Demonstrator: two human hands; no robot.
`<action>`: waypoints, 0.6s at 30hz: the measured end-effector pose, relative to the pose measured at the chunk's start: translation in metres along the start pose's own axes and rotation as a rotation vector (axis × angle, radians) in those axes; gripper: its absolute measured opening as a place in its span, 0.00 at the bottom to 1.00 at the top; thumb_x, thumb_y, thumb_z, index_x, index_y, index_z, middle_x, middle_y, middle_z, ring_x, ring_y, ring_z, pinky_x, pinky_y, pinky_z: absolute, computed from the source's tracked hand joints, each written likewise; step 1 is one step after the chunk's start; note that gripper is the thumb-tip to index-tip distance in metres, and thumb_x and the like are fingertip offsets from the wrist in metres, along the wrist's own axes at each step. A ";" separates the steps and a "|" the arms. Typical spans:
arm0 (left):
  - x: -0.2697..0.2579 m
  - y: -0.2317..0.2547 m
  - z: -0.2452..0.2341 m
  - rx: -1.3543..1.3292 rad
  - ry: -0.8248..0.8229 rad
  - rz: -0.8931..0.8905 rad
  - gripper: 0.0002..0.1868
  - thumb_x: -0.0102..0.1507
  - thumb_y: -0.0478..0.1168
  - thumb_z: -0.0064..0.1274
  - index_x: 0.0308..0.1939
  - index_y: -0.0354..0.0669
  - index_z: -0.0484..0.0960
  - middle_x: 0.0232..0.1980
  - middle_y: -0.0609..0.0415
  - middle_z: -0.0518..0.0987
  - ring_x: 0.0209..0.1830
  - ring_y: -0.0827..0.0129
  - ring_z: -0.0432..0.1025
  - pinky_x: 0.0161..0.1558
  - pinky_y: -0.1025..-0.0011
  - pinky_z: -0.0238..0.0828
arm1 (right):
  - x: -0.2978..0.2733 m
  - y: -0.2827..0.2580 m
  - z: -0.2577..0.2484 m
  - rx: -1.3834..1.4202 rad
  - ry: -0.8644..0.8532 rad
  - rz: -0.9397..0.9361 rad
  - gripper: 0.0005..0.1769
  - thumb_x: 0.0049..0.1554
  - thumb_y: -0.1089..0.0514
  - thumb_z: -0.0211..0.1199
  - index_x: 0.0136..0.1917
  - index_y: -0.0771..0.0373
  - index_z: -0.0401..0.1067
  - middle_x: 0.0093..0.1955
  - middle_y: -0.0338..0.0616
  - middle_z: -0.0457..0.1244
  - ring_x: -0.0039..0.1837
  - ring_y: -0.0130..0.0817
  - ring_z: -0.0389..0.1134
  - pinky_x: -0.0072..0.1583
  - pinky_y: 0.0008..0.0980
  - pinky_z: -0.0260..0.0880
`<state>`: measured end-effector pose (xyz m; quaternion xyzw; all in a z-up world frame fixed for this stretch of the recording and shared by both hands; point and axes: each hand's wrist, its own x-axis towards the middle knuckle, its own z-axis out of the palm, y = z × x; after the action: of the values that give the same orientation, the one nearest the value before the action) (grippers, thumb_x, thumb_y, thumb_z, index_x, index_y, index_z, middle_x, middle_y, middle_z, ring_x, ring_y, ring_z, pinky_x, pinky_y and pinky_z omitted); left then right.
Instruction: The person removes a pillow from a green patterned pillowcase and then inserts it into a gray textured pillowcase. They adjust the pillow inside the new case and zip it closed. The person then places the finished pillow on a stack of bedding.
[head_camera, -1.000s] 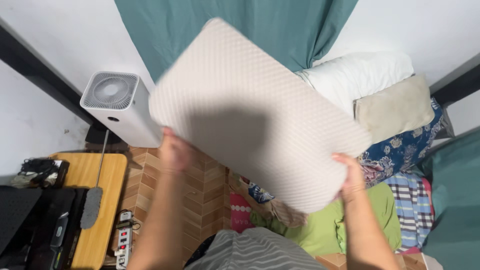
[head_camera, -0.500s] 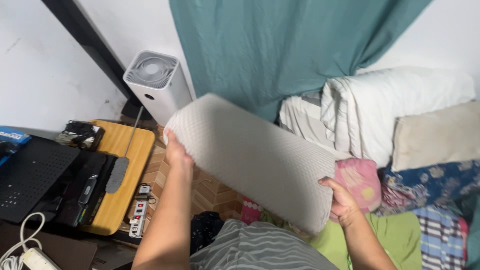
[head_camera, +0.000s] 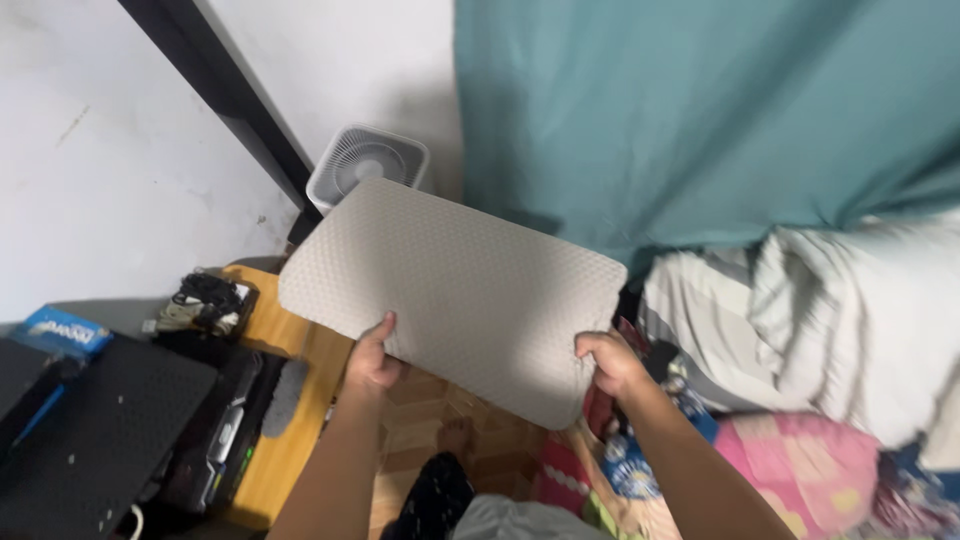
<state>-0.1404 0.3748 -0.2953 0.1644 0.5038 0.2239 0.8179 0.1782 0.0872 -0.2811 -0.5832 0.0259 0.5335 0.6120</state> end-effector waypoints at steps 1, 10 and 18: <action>0.021 0.021 -0.007 0.078 0.054 -0.016 0.44 0.69 0.49 0.61 0.84 0.35 0.61 0.90 0.42 0.55 0.88 0.44 0.49 0.82 0.38 0.39 | 0.025 -0.003 0.015 -0.005 -0.002 0.024 0.09 0.44 0.75 0.61 0.40 0.71 0.69 0.42 0.47 0.65 0.45 0.42 0.70 0.51 0.49 0.76; 0.158 0.156 -0.016 -0.122 0.078 -0.009 0.40 0.70 0.46 0.56 0.84 0.39 0.60 0.88 0.40 0.59 0.86 0.40 0.55 0.78 0.28 0.52 | 0.229 -0.046 0.136 0.007 -0.151 -0.009 0.14 0.43 0.76 0.58 0.46 0.75 0.67 0.47 0.52 0.66 0.50 0.49 0.70 0.56 0.52 0.76; 0.192 0.213 0.036 0.043 0.123 0.123 0.51 0.69 0.43 0.57 0.87 0.56 0.39 0.88 0.40 0.52 0.87 0.38 0.51 0.79 0.31 0.51 | 0.255 -0.121 0.256 -0.173 -0.043 0.008 0.58 0.58 0.60 0.67 0.90 0.46 0.35 0.87 0.52 0.46 0.86 0.51 0.49 0.82 0.60 0.52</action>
<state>-0.0759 0.6559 -0.3185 0.1985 0.5466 0.2725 0.7666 0.2195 0.4661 -0.2832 -0.6223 -0.0311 0.5488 0.5574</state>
